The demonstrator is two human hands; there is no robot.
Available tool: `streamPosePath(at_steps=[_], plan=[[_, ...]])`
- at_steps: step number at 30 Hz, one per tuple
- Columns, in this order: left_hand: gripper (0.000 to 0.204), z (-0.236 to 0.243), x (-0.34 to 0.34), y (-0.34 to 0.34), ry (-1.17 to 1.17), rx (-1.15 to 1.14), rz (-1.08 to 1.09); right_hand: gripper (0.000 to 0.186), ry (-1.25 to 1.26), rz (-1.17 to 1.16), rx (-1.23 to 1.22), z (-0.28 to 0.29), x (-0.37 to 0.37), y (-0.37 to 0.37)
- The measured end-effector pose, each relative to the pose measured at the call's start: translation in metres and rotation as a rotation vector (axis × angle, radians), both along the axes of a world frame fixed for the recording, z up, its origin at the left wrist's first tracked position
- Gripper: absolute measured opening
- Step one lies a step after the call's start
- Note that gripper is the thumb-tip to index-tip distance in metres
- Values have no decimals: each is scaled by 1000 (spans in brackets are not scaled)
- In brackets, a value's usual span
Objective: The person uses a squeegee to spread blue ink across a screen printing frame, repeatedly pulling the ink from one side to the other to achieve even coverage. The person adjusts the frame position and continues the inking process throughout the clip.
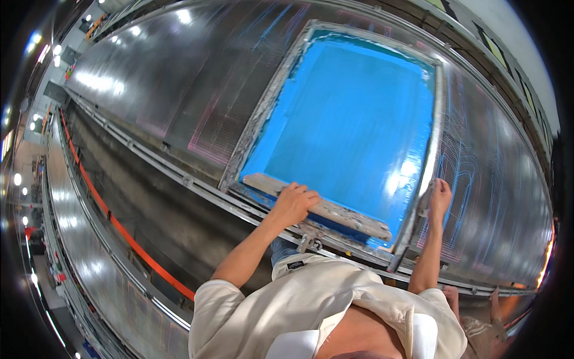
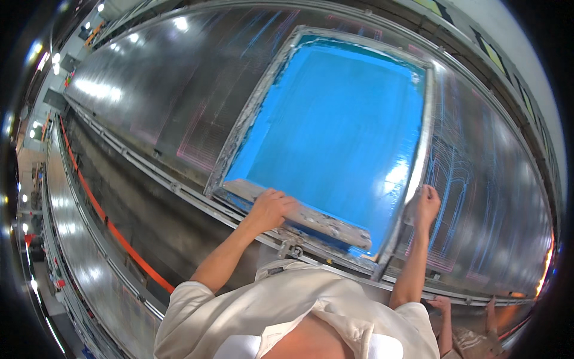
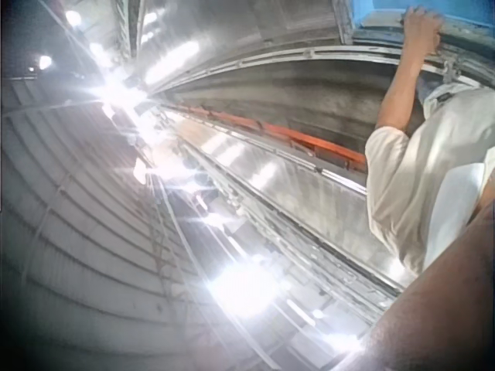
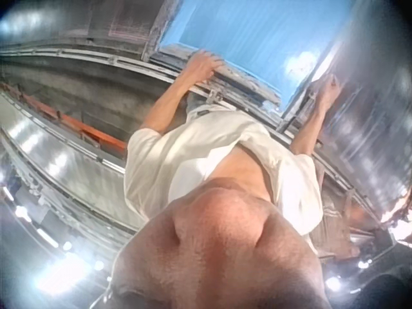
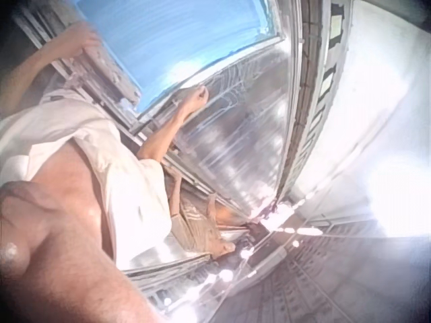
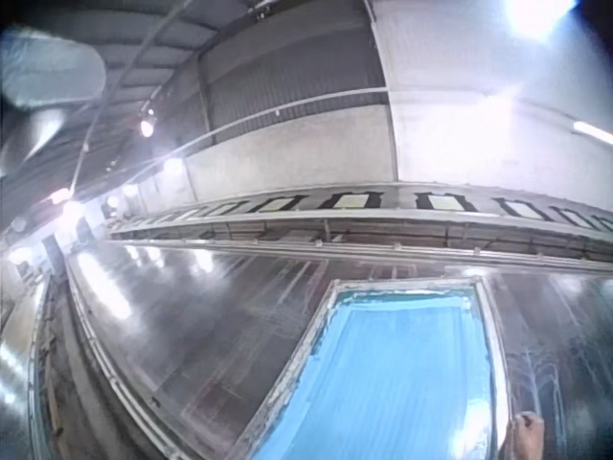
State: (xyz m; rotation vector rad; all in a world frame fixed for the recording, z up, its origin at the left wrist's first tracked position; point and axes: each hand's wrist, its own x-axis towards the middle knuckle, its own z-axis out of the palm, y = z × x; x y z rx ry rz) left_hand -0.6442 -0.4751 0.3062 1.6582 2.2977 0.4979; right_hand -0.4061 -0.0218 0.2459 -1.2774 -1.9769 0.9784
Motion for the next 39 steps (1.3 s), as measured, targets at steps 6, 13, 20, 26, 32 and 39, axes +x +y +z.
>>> streamPosePath(at_steps=[6, 13, 20, 26, 32, 39], plan=[[48, -2, -15, -3, 103, 3, 40, 29, -14, -43, 9, -29, -42, -31], [48, -16, -39, -29, 121, -36, 1, 26, 129, -61, -111, -33, -71, -83], [53, -28, -41, -40, 142, -42, -13, 26, 109, -102, -111, -53, -75, -92], [56, -17, -38, -48, 158, -24, -46, 29, 55, -101, -74, -54, -77, -95], [59, -12, -15, -64, 162, 23, -109, 31, -33, -111, -97, -65, -82, -86], [66, -43, -11, -99, 199, -99, -84, 34, -340, -2, -152, -44, -95, -73]])
